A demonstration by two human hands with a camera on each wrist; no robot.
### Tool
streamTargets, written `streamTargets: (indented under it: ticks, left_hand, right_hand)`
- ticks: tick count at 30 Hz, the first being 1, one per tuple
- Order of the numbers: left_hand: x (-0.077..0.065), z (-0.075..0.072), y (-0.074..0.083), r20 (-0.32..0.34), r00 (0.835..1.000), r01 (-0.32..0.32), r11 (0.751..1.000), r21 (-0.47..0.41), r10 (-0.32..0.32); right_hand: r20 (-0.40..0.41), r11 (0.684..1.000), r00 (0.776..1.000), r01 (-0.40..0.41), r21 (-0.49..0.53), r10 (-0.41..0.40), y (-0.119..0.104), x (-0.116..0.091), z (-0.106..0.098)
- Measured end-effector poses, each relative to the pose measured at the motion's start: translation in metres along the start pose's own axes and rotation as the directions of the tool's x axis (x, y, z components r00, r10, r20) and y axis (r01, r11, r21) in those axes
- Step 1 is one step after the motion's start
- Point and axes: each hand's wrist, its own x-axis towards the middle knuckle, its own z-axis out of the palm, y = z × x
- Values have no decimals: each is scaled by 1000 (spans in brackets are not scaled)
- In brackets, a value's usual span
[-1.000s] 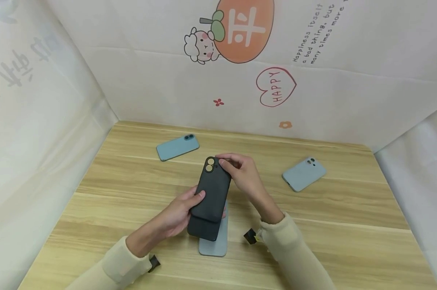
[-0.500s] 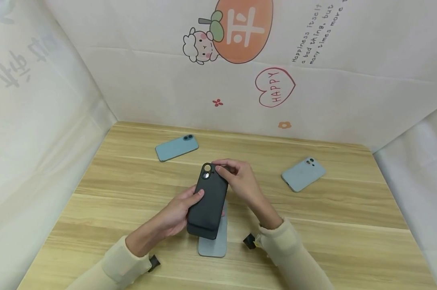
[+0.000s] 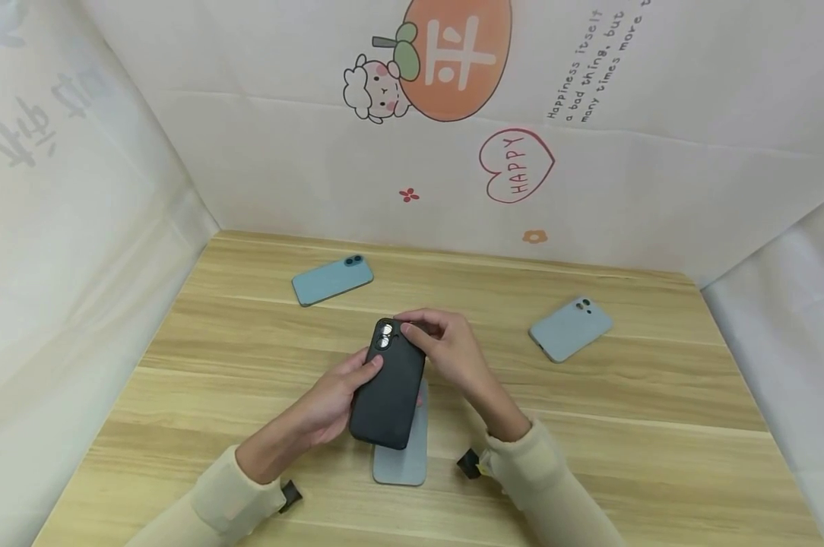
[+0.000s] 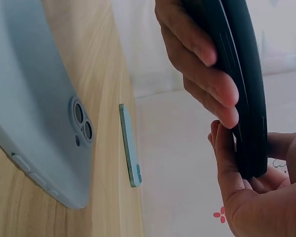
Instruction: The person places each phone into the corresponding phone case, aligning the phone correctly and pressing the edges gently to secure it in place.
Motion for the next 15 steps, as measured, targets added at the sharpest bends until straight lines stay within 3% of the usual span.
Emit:
streamTargets:
  ticks: [15]
  left_hand:
    - [-1,-1,0,21,1000,-19,1000,7,19]
  right_hand:
    - [-6,999,1000,27,-28,-27,-1,-5,2]
